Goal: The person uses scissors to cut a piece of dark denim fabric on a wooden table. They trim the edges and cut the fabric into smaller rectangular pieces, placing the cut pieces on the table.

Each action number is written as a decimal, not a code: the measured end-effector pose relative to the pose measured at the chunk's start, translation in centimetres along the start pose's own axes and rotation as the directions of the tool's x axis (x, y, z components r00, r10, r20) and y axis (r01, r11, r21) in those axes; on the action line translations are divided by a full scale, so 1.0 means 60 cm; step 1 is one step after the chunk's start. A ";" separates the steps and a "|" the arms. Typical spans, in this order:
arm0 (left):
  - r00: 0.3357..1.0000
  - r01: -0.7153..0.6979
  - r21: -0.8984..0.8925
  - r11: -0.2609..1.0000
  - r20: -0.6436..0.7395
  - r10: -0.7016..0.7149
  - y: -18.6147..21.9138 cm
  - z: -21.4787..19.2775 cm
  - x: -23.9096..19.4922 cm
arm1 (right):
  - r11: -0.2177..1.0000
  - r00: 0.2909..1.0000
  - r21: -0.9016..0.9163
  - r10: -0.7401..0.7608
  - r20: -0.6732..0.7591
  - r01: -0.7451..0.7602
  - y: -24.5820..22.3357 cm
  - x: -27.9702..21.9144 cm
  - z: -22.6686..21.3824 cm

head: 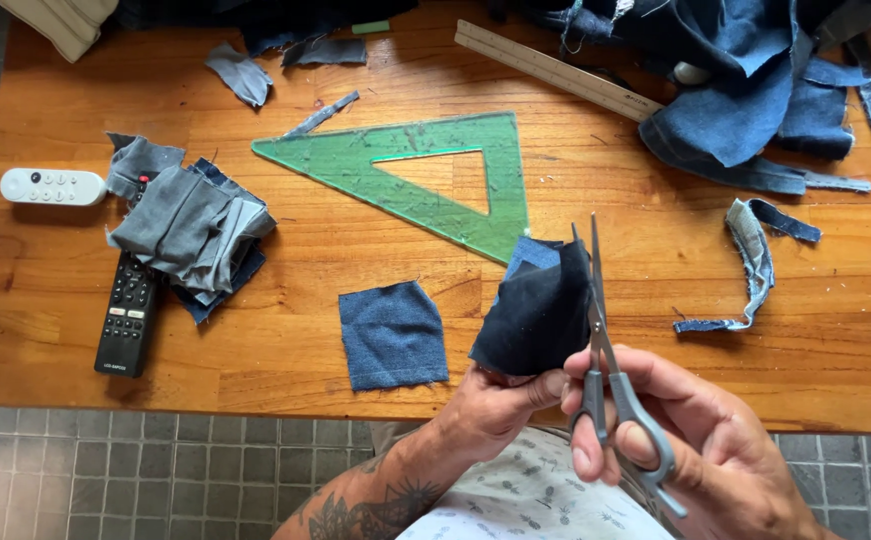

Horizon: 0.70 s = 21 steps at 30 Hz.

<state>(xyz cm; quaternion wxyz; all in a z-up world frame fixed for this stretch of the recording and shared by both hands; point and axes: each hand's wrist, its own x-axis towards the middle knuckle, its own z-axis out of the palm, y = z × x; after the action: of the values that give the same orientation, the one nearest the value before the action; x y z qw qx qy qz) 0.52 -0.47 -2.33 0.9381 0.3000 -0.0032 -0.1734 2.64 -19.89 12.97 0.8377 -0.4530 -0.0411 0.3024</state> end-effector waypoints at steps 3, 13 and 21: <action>1.000 -0.018 0.008 1.000 -0.015 0.019 0.000 0.005 0.004 | 1.000 1.000 0.016 -0.012 -0.014 0.013 -0.006 0.005 0.005; 0.993 -0.115 -0.068 0.991 0.028 0.117 0.020 0.028 0.005 | 0.987 0.999 -0.158 -0.023 -0.028 0.018 -0.030 0.027 0.020; 0.982 -0.187 -0.079 0.979 0.020 0.189 0.043 0.048 0.011 | 0.990 0.999 -0.144 0.008 -0.045 -0.014 -0.024 0.044 0.005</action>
<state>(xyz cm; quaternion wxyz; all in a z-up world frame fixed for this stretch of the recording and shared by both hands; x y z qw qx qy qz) 1.67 -0.33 1.43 0.9609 0.2599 -0.0376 -0.0878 5.35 -18.82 13.76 0.8019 -0.5190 -0.0417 0.2931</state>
